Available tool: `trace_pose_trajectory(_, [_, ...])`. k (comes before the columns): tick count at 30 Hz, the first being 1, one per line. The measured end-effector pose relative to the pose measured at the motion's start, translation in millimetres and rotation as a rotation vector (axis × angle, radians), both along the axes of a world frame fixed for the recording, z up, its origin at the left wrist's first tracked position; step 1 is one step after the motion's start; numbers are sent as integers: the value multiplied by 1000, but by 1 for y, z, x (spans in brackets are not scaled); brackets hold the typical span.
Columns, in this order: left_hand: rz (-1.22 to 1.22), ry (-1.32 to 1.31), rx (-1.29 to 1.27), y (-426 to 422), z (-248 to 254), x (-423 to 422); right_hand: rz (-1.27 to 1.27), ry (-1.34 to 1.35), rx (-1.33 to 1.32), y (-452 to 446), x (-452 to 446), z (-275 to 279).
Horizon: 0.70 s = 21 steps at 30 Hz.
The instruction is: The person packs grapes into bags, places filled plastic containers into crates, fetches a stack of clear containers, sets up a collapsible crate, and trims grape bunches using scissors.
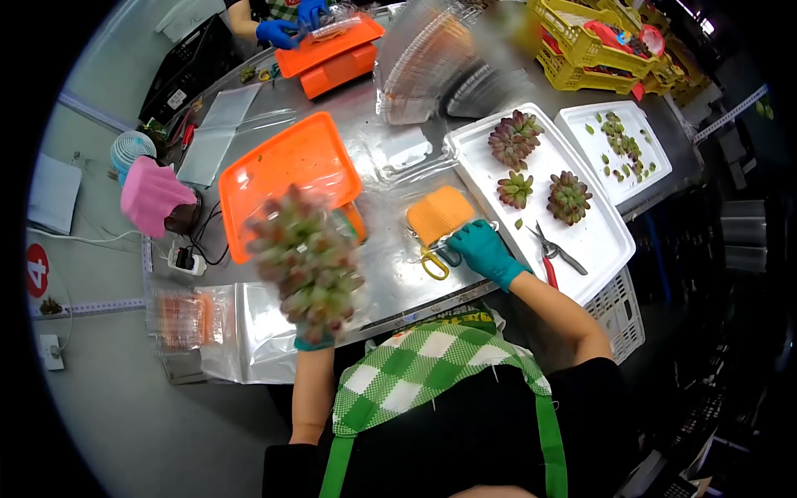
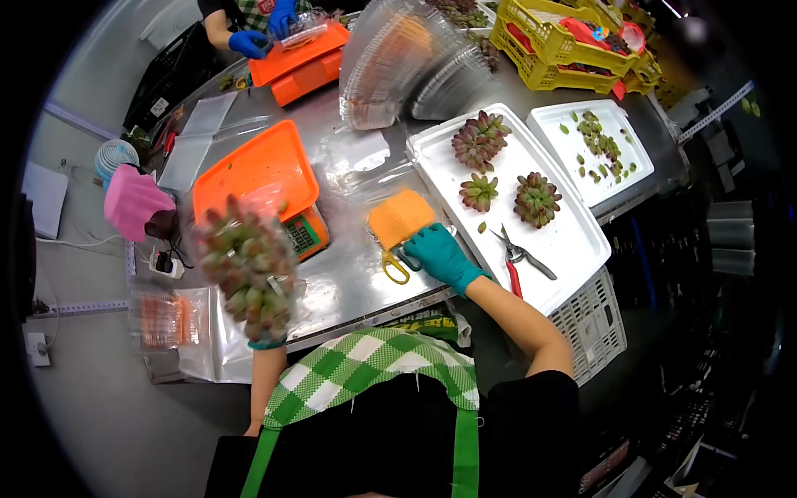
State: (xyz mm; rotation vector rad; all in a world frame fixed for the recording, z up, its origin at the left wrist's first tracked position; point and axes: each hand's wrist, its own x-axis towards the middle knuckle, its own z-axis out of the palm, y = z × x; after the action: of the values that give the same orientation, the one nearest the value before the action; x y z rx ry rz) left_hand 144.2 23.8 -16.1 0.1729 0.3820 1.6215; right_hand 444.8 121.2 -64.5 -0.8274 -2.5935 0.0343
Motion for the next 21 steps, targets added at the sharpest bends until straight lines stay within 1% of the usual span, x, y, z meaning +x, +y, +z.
trace_pose_trajectory(1, [-78, 3, 2, 9, -2, 14, -12, -7, -40, -7, 11, -13])
trace_pose_trajectory(3, [-193, -5, 5, 23, 0, 36, -10, -33, -106, -6, 20, -14])
trace_pose_trajectory(6, [-393, -18, 14, 43, 3, 67, -47, -33, -58, -4, 25, -8])
trace_pose_trajectory(7, [-468, -26, 23, 51, 5, 76, -68, -132, -208, -6, 26, 3])
trace_pose_trajectory(9, [-624, -37, 38, 65, 6, 98, -140, 171, -271, -23, 26, 12])
trace_pose_trajectory(10, [-673, -82, 51, 75, 5, 102, -171, 321, -296, -27, 23, 21])
trace_pose_trajectory(11, [-723, -129, 62, 83, 1, 106, -176, 605, -555, -33, 19, 33])
trace_pose_trajectory(13, [-540, -30, 42, 86, 0, 119, -169, 1179, -1062, -41, 11, 62])
trace_pose_trajectory(15, [-755, 214, -16, 102, -6, 111, -225, 1063, -982, -46, 4, 76])
trace_pose_trajectory(16, [-756, 311, -57, 107, -5, 113, -253, 1004, -943, -48, 0, 80])
trace_pose_trajectory(18, [-789, 479, -90, 123, 0, 113, -300, 1118, -937, -49, -9, 82])
trace_pose_trajectory(20, [-858, 620, -74, 141, 6, 110, -357, 1236, -924, -50, -19, 65])
trace_pose_trajectory(21, [-890, 854, -119, 139, 32, 114, -388, 1264, -955, -52, -21, 59])
